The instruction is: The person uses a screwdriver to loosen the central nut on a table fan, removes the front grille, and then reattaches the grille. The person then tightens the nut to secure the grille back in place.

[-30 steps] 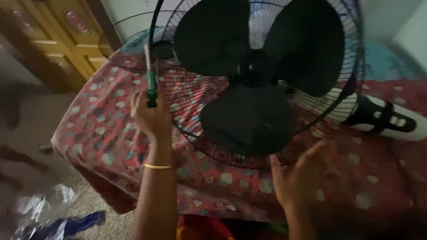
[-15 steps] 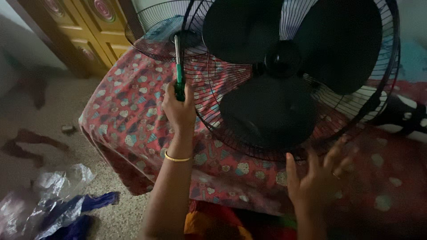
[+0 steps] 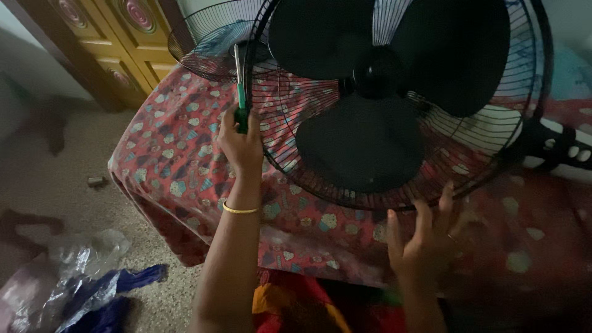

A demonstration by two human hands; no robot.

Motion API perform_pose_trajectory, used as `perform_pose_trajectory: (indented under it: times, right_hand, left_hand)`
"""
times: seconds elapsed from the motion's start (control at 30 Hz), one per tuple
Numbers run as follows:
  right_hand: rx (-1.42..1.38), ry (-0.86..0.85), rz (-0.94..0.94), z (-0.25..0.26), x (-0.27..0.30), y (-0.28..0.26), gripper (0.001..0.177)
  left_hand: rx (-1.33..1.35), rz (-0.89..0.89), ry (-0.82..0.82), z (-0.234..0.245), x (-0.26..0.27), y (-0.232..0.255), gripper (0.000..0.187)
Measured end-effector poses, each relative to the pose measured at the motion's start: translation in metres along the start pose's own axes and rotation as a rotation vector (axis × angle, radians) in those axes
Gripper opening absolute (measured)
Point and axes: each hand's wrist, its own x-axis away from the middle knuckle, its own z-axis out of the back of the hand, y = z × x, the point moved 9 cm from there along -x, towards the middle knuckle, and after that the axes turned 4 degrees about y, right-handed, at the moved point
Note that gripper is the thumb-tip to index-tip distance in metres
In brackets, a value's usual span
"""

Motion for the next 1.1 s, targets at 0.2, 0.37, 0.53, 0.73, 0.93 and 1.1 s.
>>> perform_pose_trajectory:
  times: [0.2,0.37,0.53,0.73,0.93,1.1]
  right_hand:
    - [0.050,-0.009,0.020,0.001,0.001,-0.001,0.049]
    - [0.063,-0.073,0.035,-0.003,0.002,-0.005,0.053]
    - [0.152,-0.119,0.039,-0.008,0.001,-0.003,0.056]
    - [0.063,-0.077,0.076,-0.002,0.002,-0.007,0.054]
    - [0.004,-0.140,0.026,-0.011,0.006,0.000,0.054]
    - [0.000,-0.126,0.035,-0.010,0.009,0.001,0.055]
  left_hand:
    - [0.007,0.025,-0.003,0.000,0.001,0.007,0.030]
    - [0.055,0.012,0.003,0.001,0.001,0.009,0.034]
    - [0.020,-0.018,0.003,0.000,0.000,0.011,0.048]
    - [-0.091,-0.013,0.086,0.011,0.002,0.013,0.039]
    - [-0.118,-0.041,0.194,0.021,0.002,0.018,0.030]
    - [-0.106,-0.001,0.161,0.021,0.003,0.017,0.033]
